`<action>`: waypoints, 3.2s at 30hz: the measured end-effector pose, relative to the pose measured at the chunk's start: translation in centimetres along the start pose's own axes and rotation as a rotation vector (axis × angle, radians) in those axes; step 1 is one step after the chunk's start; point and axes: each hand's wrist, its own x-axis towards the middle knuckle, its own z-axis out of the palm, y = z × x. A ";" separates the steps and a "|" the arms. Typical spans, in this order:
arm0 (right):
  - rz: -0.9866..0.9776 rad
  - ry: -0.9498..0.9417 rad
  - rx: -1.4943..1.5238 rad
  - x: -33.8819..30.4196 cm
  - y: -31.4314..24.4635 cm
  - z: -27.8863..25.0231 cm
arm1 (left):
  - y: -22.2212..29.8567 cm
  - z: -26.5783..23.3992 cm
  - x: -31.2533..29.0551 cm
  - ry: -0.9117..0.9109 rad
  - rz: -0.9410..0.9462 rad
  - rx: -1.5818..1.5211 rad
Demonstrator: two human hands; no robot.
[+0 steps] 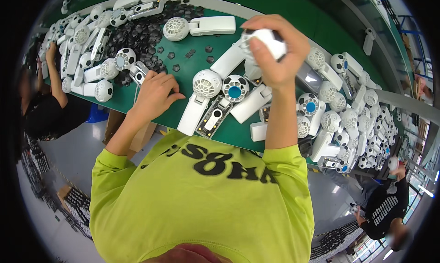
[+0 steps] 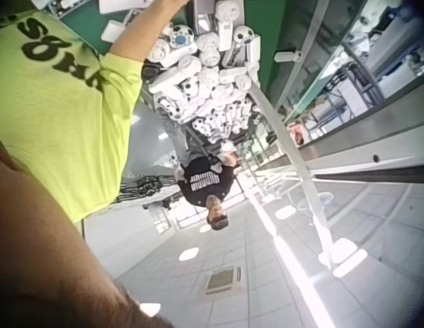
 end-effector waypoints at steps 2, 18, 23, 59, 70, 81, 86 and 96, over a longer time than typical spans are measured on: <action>0.000 -0.069 -0.047 0.2 -0.5 0.3 | 0.2 0.0 0.2 0.005 -0.020 -0.030; -0.003 0.216 -0.444 -0.7 -2.1 -2.9 | 2.6 -1.2 2.5 0.351 0.017 -0.615; 0.188 0.323 -0.360 -2.2 -1.3 -2.3 | 3.4 -1.2 3.2 0.252 0.042 -0.712; 0.706 0.037 0.067 -6.6 -5.9 1.4 | 9.1 -1.3 9.5 0.037 0.167 -1.053; 0.674 0.146 0.208 -7.9 -6.4 2.9 | 9.9 -0.7 7.7 0.101 -0.071 -1.436; 0.636 0.138 0.002 -6.6 -6.8 3.3 | 8.8 0.7 8.6 0.085 0.005 -1.562; 0.769 -0.019 -0.057 -4.7 -5.5 -1.2 | 9.0 0.9 10.1 0.124 0.016 -1.288; 0.902 -0.175 -1.186 0.8 8.7 -21.9 | -0.9 -2.4 7.6 0.412 -0.131 0.006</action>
